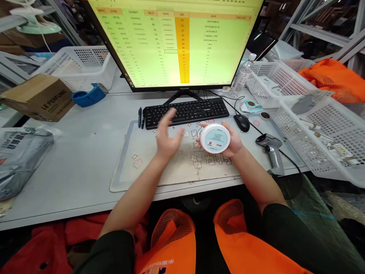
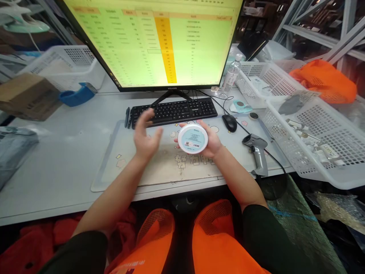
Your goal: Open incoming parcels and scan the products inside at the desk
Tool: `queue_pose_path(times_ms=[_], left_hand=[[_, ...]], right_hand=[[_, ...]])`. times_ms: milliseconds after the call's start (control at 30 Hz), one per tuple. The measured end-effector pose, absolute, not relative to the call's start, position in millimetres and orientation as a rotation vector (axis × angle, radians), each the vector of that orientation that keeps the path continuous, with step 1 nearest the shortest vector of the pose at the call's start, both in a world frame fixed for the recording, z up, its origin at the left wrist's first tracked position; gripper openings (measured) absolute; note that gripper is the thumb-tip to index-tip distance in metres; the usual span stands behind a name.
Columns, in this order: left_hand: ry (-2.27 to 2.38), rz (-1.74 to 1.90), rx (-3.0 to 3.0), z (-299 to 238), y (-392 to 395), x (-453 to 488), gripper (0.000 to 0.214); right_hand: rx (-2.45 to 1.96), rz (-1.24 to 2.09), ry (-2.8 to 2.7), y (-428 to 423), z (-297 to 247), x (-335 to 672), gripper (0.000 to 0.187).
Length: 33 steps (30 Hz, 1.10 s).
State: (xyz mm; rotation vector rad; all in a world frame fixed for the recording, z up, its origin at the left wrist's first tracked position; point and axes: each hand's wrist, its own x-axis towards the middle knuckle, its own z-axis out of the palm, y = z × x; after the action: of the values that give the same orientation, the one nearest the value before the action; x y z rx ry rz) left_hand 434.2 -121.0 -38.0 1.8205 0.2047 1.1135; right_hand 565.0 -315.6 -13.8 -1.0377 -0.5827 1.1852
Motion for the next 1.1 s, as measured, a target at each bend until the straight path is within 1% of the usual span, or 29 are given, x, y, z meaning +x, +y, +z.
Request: queue_pose_path(times_ms=[67,100,200,300,400,467,533,600,667,733,800,833,900,933,1000,1067,1100], left_hand=[[0.346,1.267,1.767,-38,-123,434,0.061],[0.297,1.236,1.807,-38,-129,432,0.066],[0.019,0.961,1.998,-38,-155,427,0.083],[-0.083,0.787,2.081,-35,-168,425,0.087],[-0.191,0.645,2.019,-29,-162,425,0.094],[-0.232,0.571,1.977,-25,-156,424,0.094],[-0.259,0.514,1.956,-23,-154,422,0.089],[-0.266,0.472,1.916,-25,-155,421,0.085],[-0.2,0.43,1.852,-31,-157,423,0.085],[-0.085,0.366,1.771,-40,-159,427,0.08],[0.011,0.282,1.683,-49,-160,434,0.071],[0.053,0.255,1.639,-53,-160,438,0.066],[0.15,0.258,1.551,-58,-160,444,0.063],[0.212,0.284,1.496,-60,-160,447,0.063],[0.332,0.358,1.358,-62,-157,452,0.065],[0.41,0.418,1.215,-62,-155,455,0.069],[0.43,0.441,1.161,-62,-155,456,0.07]], right_hand=[[-1.057,1.116,-0.613,-313,-14,560,0.086],[-1.069,1.074,-0.615,-309,-16,556,0.087],[-1.081,1.031,-0.564,-298,-27,544,0.084],[-1.053,1.113,-0.478,-292,-34,540,0.072],[-1.012,1.23,-0.415,-295,-35,547,0.06],[-0.993,1.304,-0.407,-300,-36,555,0.056],[-0.991,1.366,-0.421,-305,-38,563,0.055],[-1.028,1.41,-0.444,-308,-41,569,0.057],[-1.123,1.383,-0.472,-306,-42,571,0.061],[-1.289,1.158,-0.514,-301,-39,567,0.067],[-1.519,0.742,-0.592,-301,-30,563,0.069],[-1.643,0.506,-0.64,-308,-24,562,0.067],[-1.884,0.041,-0.691,-340,-14,567,0.057],[-1.993,-0.157,-0.681,-367,-12,572,0.05],[-2.174,-0.522,-0.537,-433,-18,590,0.041],[-2.388,-0.634,-0.325,-502,-38,614,0.034],[-2.47,-0.556,-0.252,-531,-49,625,0.035]])
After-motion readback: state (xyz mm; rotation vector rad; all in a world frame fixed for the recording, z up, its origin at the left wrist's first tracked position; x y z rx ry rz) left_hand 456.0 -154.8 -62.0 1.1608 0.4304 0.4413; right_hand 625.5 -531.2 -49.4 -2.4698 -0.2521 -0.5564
